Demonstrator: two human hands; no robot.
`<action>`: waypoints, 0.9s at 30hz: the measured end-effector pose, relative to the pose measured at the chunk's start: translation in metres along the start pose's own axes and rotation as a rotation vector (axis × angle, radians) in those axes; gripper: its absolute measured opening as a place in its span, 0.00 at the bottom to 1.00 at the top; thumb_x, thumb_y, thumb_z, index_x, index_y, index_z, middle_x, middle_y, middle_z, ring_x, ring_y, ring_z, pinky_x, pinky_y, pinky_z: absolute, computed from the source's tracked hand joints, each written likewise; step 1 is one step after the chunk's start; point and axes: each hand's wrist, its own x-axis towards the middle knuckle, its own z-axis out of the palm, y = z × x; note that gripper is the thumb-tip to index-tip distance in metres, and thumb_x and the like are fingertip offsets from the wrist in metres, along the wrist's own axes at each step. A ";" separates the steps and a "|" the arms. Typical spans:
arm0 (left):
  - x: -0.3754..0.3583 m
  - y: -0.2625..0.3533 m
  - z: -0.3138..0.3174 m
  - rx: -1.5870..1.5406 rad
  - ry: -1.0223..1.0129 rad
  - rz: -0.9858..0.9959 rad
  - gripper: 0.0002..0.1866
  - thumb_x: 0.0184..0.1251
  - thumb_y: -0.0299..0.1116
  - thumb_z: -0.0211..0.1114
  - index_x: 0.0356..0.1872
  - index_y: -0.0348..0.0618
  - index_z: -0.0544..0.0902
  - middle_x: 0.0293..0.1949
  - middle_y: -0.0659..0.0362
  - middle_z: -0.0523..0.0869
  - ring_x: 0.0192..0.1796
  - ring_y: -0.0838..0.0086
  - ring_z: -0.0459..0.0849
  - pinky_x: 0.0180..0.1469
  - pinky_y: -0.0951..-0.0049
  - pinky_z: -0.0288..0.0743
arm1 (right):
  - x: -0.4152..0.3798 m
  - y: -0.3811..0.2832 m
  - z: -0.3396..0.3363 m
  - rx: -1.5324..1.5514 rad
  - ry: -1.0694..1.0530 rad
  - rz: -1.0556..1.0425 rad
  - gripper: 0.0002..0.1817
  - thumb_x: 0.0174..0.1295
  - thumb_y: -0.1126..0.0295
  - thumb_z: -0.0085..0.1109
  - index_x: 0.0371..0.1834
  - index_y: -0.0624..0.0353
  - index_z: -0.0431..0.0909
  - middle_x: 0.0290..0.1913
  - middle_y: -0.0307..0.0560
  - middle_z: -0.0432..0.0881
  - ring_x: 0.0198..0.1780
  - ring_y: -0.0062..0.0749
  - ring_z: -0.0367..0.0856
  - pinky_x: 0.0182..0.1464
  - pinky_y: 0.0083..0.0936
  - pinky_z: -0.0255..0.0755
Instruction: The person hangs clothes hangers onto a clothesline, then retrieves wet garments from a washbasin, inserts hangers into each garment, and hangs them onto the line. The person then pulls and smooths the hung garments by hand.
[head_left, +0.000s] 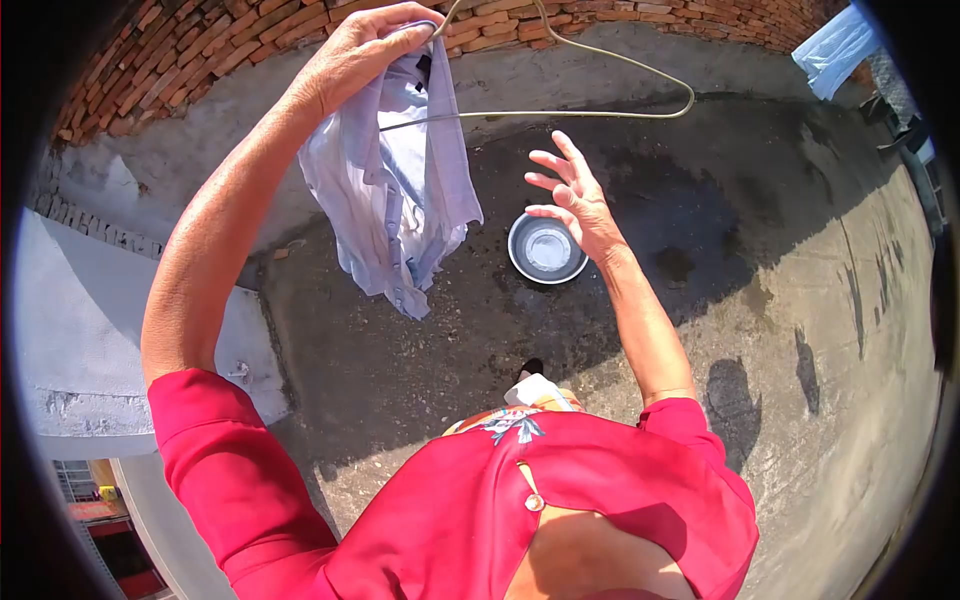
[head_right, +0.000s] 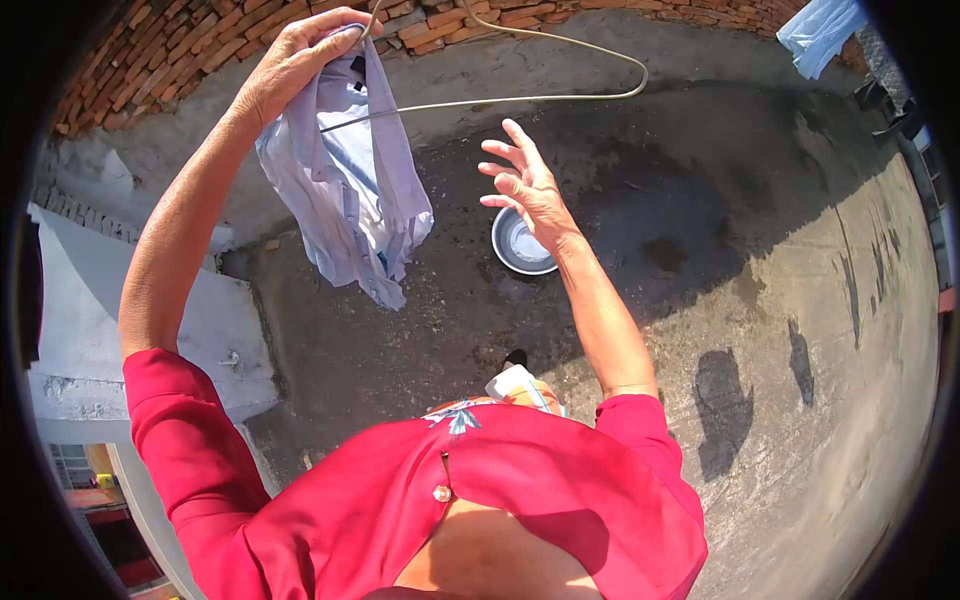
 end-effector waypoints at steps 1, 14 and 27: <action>0.007 0.011 -0.003 -0.008 0.007 -0.146 0.14 0.70 0.38 0.57 0.49 0.42 0.81 0.41 0.64 0.82 0.46 0.79 0.76 0.52 0.74 0.70 | 0.017 0.023 0.018 -0.084 -0.051 0.114 0.52 0.51 0.50 0.73 0.76 0.47 0.49 0.62 0.47 0.71 0.61 0.37 0.72 0.52 0.33 0.77; 0.031 -0.049 -0.078 0.129 -0.182 -0.040 0.19 0.74 0.54 0.52 0.37 0.49 0.79 0.34 0.69 0.77 0.39 0.86 0.73 0.43 0.80 0.70 | 0.192 0.020 -0.035 -0.110 0.067 -0.099 0.13 0.63 0.64 0.63 0.45 0.61 0.81 0.38 0.35 0.84 0.36 0.15 0.77 0.40 0.17 0.74; 0.073 -0.132 -0.167 0.294 -0.511 -0.016 0.20 0.70 0.48 0.55 0.22 0.45 0.72 0.21 0.69 0.68 0.29 0.84 0.64 0.35 0.78 0.59 | 0.277 -0.164 0.053 -1.962 -0.059 -0.729 0.11 0.60 0.68 0.60 0.44 0.57 0.76 0.26 0.54 0.80 0.26 0.33 0.81 0.30 0.29 0.74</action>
